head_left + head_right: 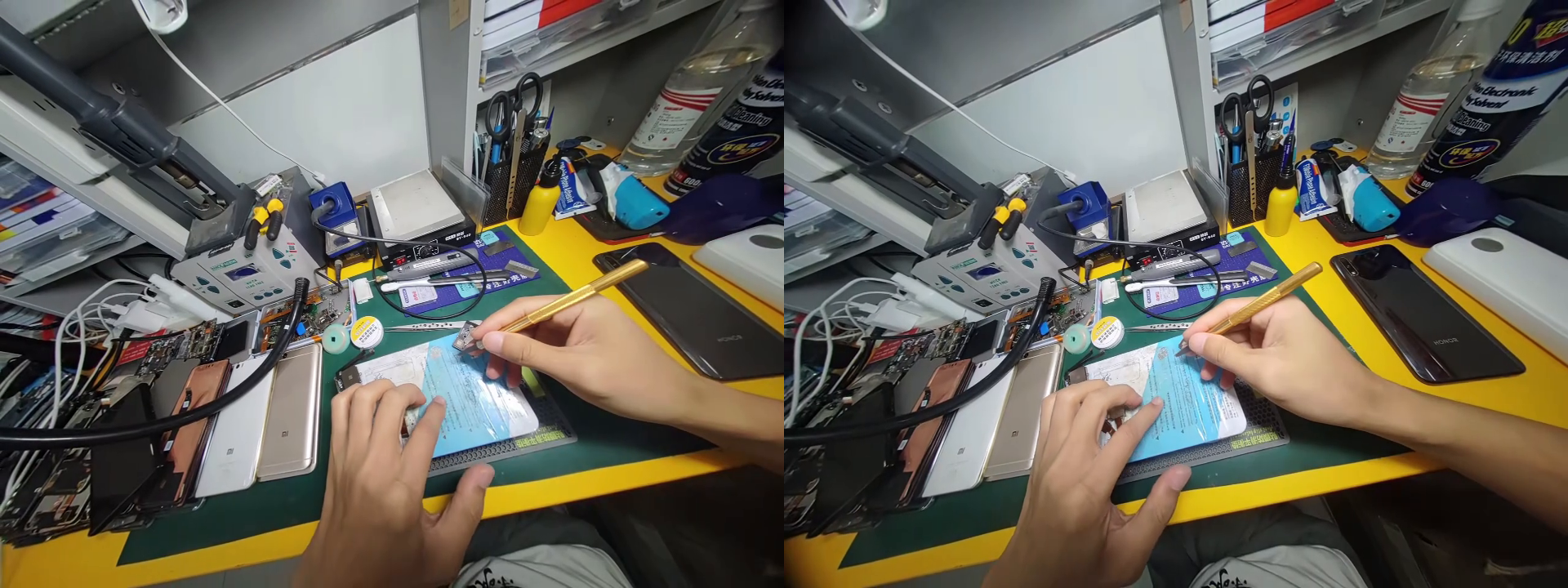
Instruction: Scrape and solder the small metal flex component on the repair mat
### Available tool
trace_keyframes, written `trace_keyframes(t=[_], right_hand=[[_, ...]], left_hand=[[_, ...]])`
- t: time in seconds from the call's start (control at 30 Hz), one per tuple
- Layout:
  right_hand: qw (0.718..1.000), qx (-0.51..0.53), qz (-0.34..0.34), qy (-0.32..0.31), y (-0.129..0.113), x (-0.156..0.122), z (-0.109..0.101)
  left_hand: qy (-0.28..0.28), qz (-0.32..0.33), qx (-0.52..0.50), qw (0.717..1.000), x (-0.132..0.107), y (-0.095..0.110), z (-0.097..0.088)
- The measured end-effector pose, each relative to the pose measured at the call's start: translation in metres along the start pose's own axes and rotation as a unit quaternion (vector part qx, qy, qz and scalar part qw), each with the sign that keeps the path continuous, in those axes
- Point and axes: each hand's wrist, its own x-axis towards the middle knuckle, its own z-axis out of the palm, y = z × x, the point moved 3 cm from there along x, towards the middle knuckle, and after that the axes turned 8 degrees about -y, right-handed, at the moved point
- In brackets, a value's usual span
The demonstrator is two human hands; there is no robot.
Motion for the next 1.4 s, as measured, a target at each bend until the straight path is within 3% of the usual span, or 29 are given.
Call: trace_keyframes(t=[0.17, 0.5, 0.6, 0.77, 0.93, 1.1, 1.23, 1.33, 1.4], right_hand=[[1.0, 0.01, -0.008, 0.003, 0.0, 0.001, 0.0], [1.0, 0.03, 0.007, -0.004, -0.005, 0.003, -0.001], [1.0, 0.027, 0.011, -0.008, -0.004, 0.003, -0.002], [0.999, 0.031, 0.01, -0.012, 0.003, 0.003, -0.004], [0.999, 0.031, -0.012, -0.019, 0.013, 0.006, -0.008], [0.999, 0.036, -0.011, -0.014, 0.015, 0.006, -0.008], [0.997, 0.069, -0.011, -0.011, 0.012, 0.008, -0.006], [0.996, 0.088, -0.013, 0.0, 0.011, 0.01, -0.006], [0.995, 0.098, -0.018, 0.005, 0.012, 0.01, -0.006]], left_hand=[[0.048, -0.035, -0.035, 0.998, -0.004, -0.005, -0.005], [0.063, -0.036, -0.047, 0.996, -0.005, -0.007, -0.007], [0.09, -0.072, -0.06, 0.992, -0.007, -0.009, -0.011], [0.139, -0.184, -0.179, 0.957, -0.006, -0.021, -0.018], [0.12, -0.279, -0.285, 0.909, -0.004, -0.034, -0.016], [0.137, -0.291, -0.295, 0.9, -0.006, -0.037, -0.017], [0.192, -0.276, -0.279, 0.899, -0.007, -0.031, -0.03], [0.241, -0.273, -0.242, 0.9, -0.024, -0.036, -0.041], [0.261, -0.304, -0.202, 0.894, -0.056, -0.055, -0.044]])
